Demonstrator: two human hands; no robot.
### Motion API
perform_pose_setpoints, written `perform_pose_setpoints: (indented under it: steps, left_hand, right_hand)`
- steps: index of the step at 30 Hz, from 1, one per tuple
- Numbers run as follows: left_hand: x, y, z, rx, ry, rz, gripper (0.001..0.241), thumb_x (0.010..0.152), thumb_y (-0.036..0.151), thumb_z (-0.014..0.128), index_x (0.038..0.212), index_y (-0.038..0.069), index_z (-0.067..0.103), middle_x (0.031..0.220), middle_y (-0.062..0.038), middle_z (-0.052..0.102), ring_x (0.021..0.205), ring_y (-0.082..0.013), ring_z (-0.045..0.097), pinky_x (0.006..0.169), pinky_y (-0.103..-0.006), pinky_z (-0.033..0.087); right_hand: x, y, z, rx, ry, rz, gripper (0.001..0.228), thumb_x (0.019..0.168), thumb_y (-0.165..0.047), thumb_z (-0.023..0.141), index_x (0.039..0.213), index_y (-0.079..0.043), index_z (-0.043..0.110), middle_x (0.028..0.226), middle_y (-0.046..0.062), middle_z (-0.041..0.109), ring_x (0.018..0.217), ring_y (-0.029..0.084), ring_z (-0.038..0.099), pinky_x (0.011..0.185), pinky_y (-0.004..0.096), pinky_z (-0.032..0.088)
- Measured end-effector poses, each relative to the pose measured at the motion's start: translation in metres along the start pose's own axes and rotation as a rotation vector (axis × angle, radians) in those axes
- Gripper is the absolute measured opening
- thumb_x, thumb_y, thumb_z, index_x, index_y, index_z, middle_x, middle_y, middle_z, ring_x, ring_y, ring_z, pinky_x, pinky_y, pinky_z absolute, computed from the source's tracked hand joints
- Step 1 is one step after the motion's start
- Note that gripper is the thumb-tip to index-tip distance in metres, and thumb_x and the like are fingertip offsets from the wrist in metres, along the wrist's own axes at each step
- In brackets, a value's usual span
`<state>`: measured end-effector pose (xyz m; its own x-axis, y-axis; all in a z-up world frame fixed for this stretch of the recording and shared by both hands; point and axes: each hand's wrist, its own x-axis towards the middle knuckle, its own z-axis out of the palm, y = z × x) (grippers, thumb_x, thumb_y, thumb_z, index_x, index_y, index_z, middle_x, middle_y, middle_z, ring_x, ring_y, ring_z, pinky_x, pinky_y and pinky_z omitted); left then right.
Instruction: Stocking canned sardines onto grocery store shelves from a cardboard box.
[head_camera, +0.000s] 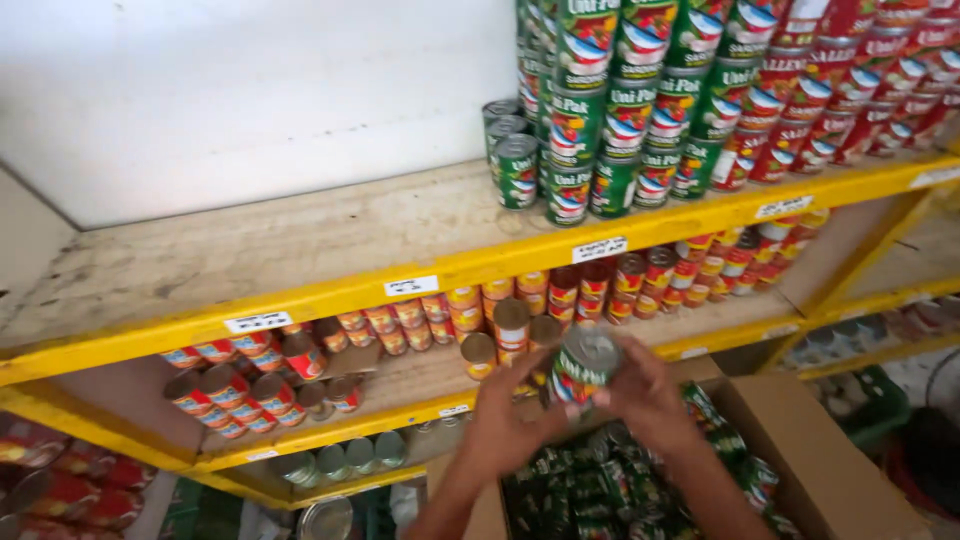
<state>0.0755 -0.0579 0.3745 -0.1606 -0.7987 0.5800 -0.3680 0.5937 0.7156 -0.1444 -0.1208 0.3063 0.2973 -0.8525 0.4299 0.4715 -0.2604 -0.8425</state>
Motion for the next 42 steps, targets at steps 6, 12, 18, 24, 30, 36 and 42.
perform_pose_setpoints:
  steps: [6,12,18,24,30,36,42]
  left_hand:
    - [0.071,-0.015,-0.034,-0.029,0.147,0.072,0.066,0.083,0.008,0.078,0.143,0.0,0.053,0.13,-0.017,0.069,0.116,-0.0241,0.07,0.099,-0.0366,0.056]
    - [0.158,-0.054,-0.029,-0.024,0.398,0.052,0.062,0.08,0.007,0.081,0.135,-0.002,0.055,0.122,-0.019,0.071,0.107,-0.028,0.071,0.088,-0.0375,0.058]
    - [0.181,-0.061,-0.029,0.098,0.335,-0.185,0.049,0.079,0.012,0.082,0.121,-0.001,0.061,0.093,-0.02,0.076,0.081,-0.031,0.077,0.069,-0.0413,0.06]
    - [0.196,-0.078,-0.026,0.142,0.296,-0.132,0.05,0.074,0.018,0.086,0.111,-0.001,0.06,0.088,-0.017,0.076,0.077,-0.0309,0.077,0.067,-0.0408,0.06]
    - [0.199,-0.07,-0.02,0.169,0.327,-0.185,0.052,0.074,0.016,0.085,0.114,-0.001,0.058,0.088,-0.019,0.075,0.079,-0.0339,0.075,0.069,-0.0425,0.059]
    - [0.191,-0.068,-0.018,0.223,0.361,-0.087,0.048,0.077,0.011,0.081,0.116,-0.002,0.056,0.093,-0.023,0.074,0.087,-0.0409,0.073,0.074,-0.0473,0.058]
    - [0.195,-0.073,-0.016,0.212,0.364,-0.124,0.047,0.076,0.013,0.082,0.112,-0.002,0.057,0.094,-0.024,0.074,0.089,-0.0412,0.073,0.075,-0.0467,0.059]
  right_hand:
    - [0.098,-0.03,0.03,-0.222,-0.012,-0.069,0.064,0.084,0.0,0.076,0.144,-0.001,0.053,0.134,0.009,0.064,0.122,0.021,0.062,0.099,0.039,0.055]
    - [0.161,-0.03,0.064,-0.553,0.193,-0.242,0.047,0.095,-0.004,0.068,0.141,-0.001,0.056,0.132,0.012,0.069,0.119,0.02,0.068,0.097,0.034,0.057]
    - [0.179,-0.014,0.052,-0.906,0.152,-0.207,0.045,0.101,-0.009,0.056,0.146,0.0,0.052,0.14,0.02,0.063,0.126,0.028,0.064,0.103,0.036,0.049]
    - [0.178,-0.007,0.045,-0.977,0.08,-0.263,0.048,0.101,-0.006,0.053,0.148,0.004,0.048,0.153,0.027,0.049,0.147,0.035,0.043,0.117,0.039,0.036]
    - [0.172,-0.007,0.054,-1.001,0.111,-0.273,0.049,0.101,-0.009,0.054,0.148,0.002,0.047,0.157,0.028,0.043,0.149,0.038,0.04,0.12,0.041,0.033]
    - [0.164,-0.006,0.054,-1.196,0.082,-0.296,0.057,0.101,-0.012,0.053,0.155,-0.002,0.041,0.156,0.026,0.043,0.148,0.041,0.036,0.122,0.055,0.017]
    - [0.166,0.0,0.05,-1.209,0.073,-0.358,0.057,0.099,-0.013,0.056,0.153,0.0,0.041,0.158,0.026,0.042,0.149,0.04,0.036,0.124,0.056,0.018]
